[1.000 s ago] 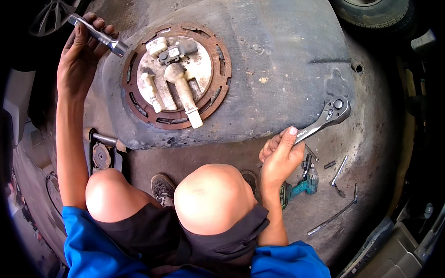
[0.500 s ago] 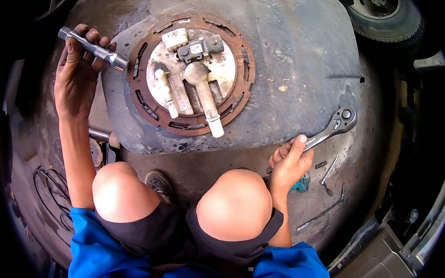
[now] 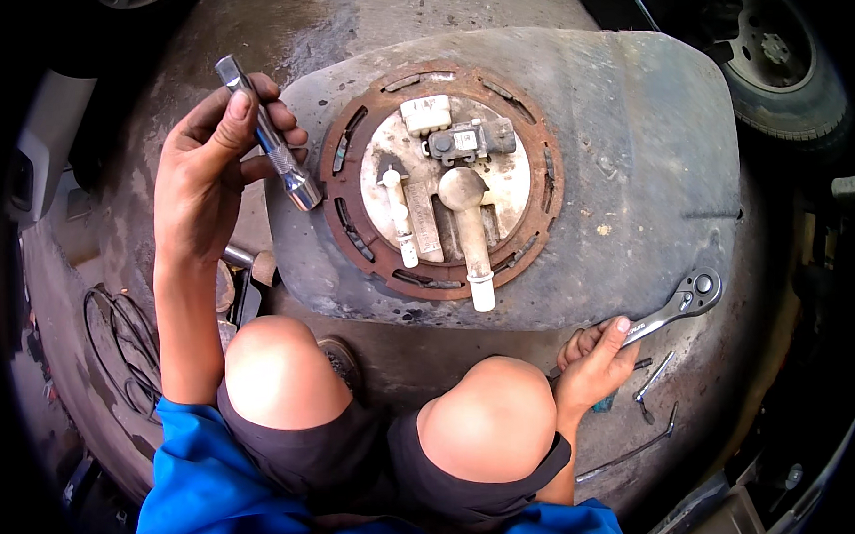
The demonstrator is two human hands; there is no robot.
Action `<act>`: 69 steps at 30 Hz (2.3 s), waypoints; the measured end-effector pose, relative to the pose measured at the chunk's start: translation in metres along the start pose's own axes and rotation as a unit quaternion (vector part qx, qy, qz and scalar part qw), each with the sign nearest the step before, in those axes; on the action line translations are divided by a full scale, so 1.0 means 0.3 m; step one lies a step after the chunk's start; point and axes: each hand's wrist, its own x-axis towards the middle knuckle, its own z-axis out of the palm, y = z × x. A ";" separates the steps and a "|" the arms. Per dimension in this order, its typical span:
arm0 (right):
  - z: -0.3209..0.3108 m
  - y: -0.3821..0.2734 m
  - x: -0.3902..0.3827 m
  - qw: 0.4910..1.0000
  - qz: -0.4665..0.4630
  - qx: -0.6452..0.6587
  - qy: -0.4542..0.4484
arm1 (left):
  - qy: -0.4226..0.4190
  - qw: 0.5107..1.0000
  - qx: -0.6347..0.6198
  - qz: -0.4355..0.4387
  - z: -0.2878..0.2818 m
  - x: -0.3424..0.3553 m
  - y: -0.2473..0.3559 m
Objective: The person uses an air nozzle to clean a fuel tank, removes bolts with a ratchet and socket, and then uses a hammer and screwdriver to strike the retaining ring of the fuel pump assembly.
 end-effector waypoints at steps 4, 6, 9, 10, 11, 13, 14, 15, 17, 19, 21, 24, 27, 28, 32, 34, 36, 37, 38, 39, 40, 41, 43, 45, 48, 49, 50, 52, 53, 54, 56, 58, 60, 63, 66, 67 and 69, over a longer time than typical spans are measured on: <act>-0.004 -0.025 -0.001 1.000 -0.005 -0.016 0.008 | 0.017 0.997 -0.063 -0.034 0.018 0.002 -0.016; -0.004 -0.039 0.013 0.999 -0.027 -0.040 -0.002 | 0.026 0.996 -0.063 -0.053 0.021 0.006 -0.018; -0.016 -0.086 0.052 0.992 -0.084 -0.078 -0.045 | 0.028 0.996 -0.062 -0.049 0.033 0.020 -0.029; -0.019 -0.109 0.072 0.987 -0.109 -0.094 -0.068 | 0.028 0.996 -0.066 -0.053 0.036 0.022 -0.032; -0.022 -0.126 0.094 0.981 -0.133 -0.110 -0.092 | 0.029 0.996 -0.070 -0.056 0.038 0.024 -0.035; -0.015 -0.154 0.125 0.977 -0.149 -0.108 -0.108 | 0.031 0.995 -0.077 -0.062 0.037 0.025 -0.034; -0.003 -0.176 0.133 0.976 -0.148 -0.110 -0.117 | 0.032 0.994 -0.081 -0.065 0.035 0.024 -0.036; 0.006 -0.188 0.140 0.975 -0.147 -0.111 -0.125 | 0.033 0.993 -0.085 -0.069 0.035 0.024 -0.038; 0.007 -0.190 0.162 0.972 -0.142 -0.114 -0.149 | 0.036 0.993 -0.089 -0.073 0.037 0.025 -0.039; 0.009 -0.191 0.182 0.967 -0.133 -0.122 -0.181 | 0.035 0.992 -0.093 -0.073 0.042 0.030 -0.036; 0.024 -0.180 0.195 0.960 -0.144 -0.160 -0.179 | 0.030 0.992 -0.097 -0.074 0.050 0.031 -0.034; 0.062 -0.176 0.196 0.934 -0.169 -0.244 -0.197 | 0.039 0.992 -0.096 -0.075 0.042 0.028 -0.044; 0.079 -0.196 0.210 0.915 -0.171 -0.296 -0.215 | 0.041 0.991 -0.104 -0.078 0.044 0.030 -0.041; 0.076 -0.193 0.207 0.915 -0.168 -0.298 -0.212 | 0.046 0.991 -0.104 -0.076 0.048 0.025 -0.040; 0.062 -0.202 0.225 0.911 -0.155 -0.310 -0.224 | 0.060 0.990 -0.109 -0.073 0.065 0.024 -0.036; 0.064 -0.209 0.227 0.903 -0.162 -0.328 -0.227 | 0.061 0.989 -0.107 -0.077 0.068 0.027 -0.037; 0.064 -0.212 0.227 0.906 -0.154 -0.325 -0.223 | 0.067 0.991 -0.087 -0.082 0.071 0.028 -0.032; 0.064 -0.213 0.227 0.908 -0.149 -0.324 -0.220 | 0.066 0.991 -0.082 -0.085 0.075 0.032 -0.024; 0.064 -0.213 0.227 0.906 -0.153 -0.327 -0.222 | 0.070 0.991 -0.076 -0.090 0.075 0.032 -0.021; 0.064 -0.212 0.227 0.904 -0.156 -0.329 -0.223 | 0.072 0.990 -0.075 -0.093 0.078 0.030 -0.019; 0.063 -0.212 0.228 0.902 -0.159 -0.332 -0.224 | 0.073 0.991 -0.072 -0.091 0.075 0.026 -0.024; 0.066 -0.211 0.228 0.901 -0.163 -0.333 -0.223 | 0.072 0.991 -0.068 -0.088 0.069 0.027 -0.028; 0.068 -0.210 0.228 0.900 -0.172 -0.334 -0.222 | 0.067 0.992 -0.068 -0.087 0.068 0.031 -0.031; 0.069 -0.209 0.230 0.898 -0.177 -0.336 -0.223 | 0.069 0.992 -0.065 -0.086 0.072 0.030 -0.029; 0.068 -0.211 0.230 0.899 -0.173 -0.333 -0.227 | 0.072 0.992 -0.064 -0.085 0.078 0.029 -0.025; 0.068 -0.212 0.229 0.899 -0.170 -0.332 -0.228 | 0.070 0.992 -0.066 -0.085 0.080 0.031 -0.023; 0.068 -0.210 0.228 0.899 -0.175 -0.331 -0.226 | 0.069 0.992 -0.068 -0.086 0.081 0.030 -0.024; 0.072 -0.206 0.228 0.899 -0.182 -0.330 -0.223 | 0.073 0.992 -0.067 -0.083 0.079 0.025 -0.027; 0.074 -0.208 0.228 0.899 -0.185 -0.329 -0.222 | 0.075 0.992 -0.067 -0.080 0.080 0.026 -0.028; 0.076 -0.210 0.228 0.899 -0.187 -0.328 -0.222 | 0.075 0.991 -0.069 -0.081 0.082 0.027 -0.029; 0.074 -0.210 0.230 0.899 -0.193 -0.326 -0.220 | 0.079 0.991 -0.071 -0.079 0.084 0.026 -0.030; 0.069 -0.205 0.234 0.898 -0.202 -0.327 -0.216 | 0.080 0.991 -0.053 -0.089 0.083 0.026 -0.033; 0.073 -0.209 0.233 0.895 -0.208 -0.330 -0.216 | 0.079 0.992 -0.048 -0.088 0.079 0.025 -0.040; 0.079 -0.210 0.228 0.897 -0.205 -0.327 -0.216 | 0.076 0.992 -0.047 -0.090 0.072 0.026 -0.038; 0.081 -0.201 0.225 0.899 -0.199 -0.320 -0.224 | 0.071 0.989 -0.083 -0.097 0.058 0.024 -0.032; 0.085 -0.196 0.219 0.899 -0.197 -0.317 -0.229 | 0.063 0.987 -0.106 -0.098 0.045 0.022 -0.029; 0.089 -0.205 0.217 0.898 -0.208 -0.313 -0.229 | 0.071 0.989 -0.085 -0.099 0.048 0.024 -0.015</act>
